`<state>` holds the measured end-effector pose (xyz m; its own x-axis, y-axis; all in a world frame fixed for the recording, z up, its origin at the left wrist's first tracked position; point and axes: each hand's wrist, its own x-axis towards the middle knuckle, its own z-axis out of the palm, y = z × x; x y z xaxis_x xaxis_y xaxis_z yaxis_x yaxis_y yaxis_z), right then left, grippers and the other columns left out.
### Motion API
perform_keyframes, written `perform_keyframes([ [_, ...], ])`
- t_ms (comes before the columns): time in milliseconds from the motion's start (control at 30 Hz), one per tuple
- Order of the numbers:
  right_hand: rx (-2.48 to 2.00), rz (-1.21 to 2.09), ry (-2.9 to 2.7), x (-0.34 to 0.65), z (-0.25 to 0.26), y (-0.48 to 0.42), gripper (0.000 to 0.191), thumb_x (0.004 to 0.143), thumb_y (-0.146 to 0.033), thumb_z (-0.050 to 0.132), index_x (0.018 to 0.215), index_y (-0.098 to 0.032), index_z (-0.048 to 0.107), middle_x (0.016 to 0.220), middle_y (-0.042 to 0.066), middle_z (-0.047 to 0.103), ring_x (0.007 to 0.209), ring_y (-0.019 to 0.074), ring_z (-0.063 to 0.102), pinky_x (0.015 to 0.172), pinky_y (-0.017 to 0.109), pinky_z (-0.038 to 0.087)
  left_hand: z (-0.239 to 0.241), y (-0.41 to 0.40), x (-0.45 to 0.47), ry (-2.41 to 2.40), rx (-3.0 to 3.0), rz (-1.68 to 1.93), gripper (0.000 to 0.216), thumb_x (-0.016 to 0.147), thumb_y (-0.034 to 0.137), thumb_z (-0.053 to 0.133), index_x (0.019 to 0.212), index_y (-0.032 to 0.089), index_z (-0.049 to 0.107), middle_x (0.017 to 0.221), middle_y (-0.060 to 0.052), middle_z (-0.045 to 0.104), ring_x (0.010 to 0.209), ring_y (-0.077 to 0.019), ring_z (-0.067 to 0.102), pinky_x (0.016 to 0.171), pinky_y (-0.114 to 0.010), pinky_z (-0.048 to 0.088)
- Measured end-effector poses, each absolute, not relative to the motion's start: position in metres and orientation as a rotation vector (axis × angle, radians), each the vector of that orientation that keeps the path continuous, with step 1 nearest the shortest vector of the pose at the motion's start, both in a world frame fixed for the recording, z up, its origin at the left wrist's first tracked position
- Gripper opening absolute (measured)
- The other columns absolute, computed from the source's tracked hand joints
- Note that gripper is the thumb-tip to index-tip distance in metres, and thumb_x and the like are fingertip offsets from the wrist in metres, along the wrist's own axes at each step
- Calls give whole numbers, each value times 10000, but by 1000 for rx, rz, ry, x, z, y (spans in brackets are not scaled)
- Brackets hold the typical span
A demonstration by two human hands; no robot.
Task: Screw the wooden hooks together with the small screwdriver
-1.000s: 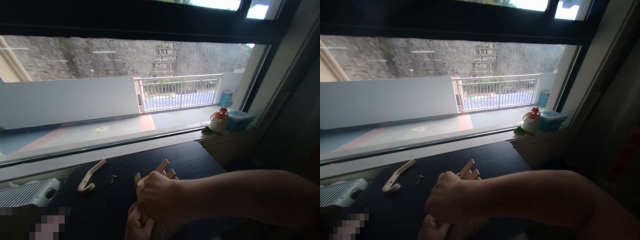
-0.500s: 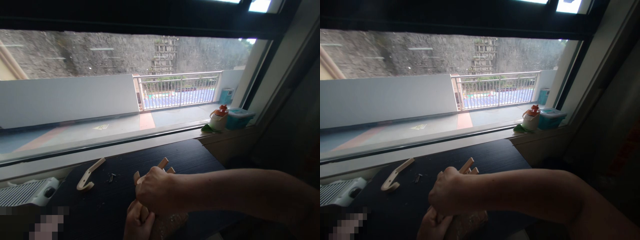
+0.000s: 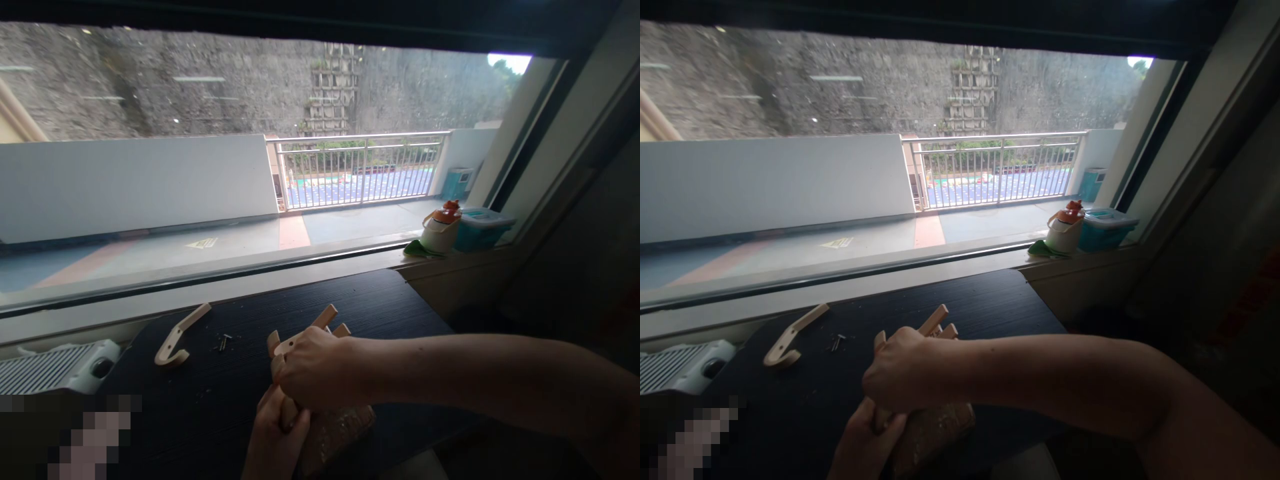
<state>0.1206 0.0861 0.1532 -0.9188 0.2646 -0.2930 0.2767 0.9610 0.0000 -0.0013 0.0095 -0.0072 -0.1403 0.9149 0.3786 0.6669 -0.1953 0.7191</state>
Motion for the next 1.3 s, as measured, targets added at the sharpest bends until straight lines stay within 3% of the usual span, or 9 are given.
perform_keyframes([
  [133,430,-78,2821,126,151,87,114,800,-134,518,750,-131,620,858,66,662,714,180,614,524,308,436,-5,12,1,1786,1813,1177,137,689,284,625,807,214,617,670,7,680,590,-150,636,509,-210,494],
  [367,384,-43,2816,126,163,88,88,757,-133,554,805,-130,628,908,64,662,756,180,614,491,271,382,-3,11,2,1765,1826,1183,126,693,262,630,809,214,620,695,14,685,597,-134,633,585,-210,520],
  [567,701,-163,2849,166,168,97,158,783,-221,509,793,-173,659,789,57,682,736,204,635,549,278,378,7,7,1,1667,1758,1120,235,703,284,619,926,209,628,855,-16,715,782,-163,683,740,-240,546],
  [667,1004,-381,2990,207,157,98,261,815,-243,474,1013,-232,644,864,35,691,804,194,635,646,288,405,13,0,-2,1698,1735,1113,362,696,297,623,1049,219,616,1043,-38,693,965,-200,658,839,-288,531],
  [733,1159,-603,2999,230,140,96,291,818,-210,463,1055,-242,629,924,24,679,838,164,617,694,269,409,14,-4,-5,1760,1732,1133,369,694,306,622,1056,232,624,1085,-35,681,1008,-211,642,856,-302,526],
  [867,1467,-1004,2921,248,94,89,259,788,-267,533,1020,-216,637,756,-3,647,667,125,571,612,234,405,12,-4,-11,1842,1700,1127,251,703,358,622,906,220,673,915,-29,723,840,-195,685,783,-278,548],
  [1067,1826,-1570,2939,238,58,75,332,772,-335,599,1065,-180,606,815,5,638,690,115,559,633,227,439,17,-1,-8,1899,1537,1132,333,672,438,647,908,204,664,881,-25,740,804,-197,697,749,-257,555],
  [1200,1703,-1472,3148,232,42,59,134,801,-211,551,903,-167,627,804,12,638,726,116,560,680,236,436,27,-2,-1,1838,1586,981,249,701,400,621,866,215,647,859,-7,737,793,-180,697,691,-224,554],
  [1300,1246,-1211,3352,225,32,46,162,747,-117,584,881,-193,634,892,5,645,859,131,548,789,260,408,33,-3,1,1816,1709,898,213,680,329,639,864,224,635,894,-7,731,792,-177,688,703,-238,549],
])
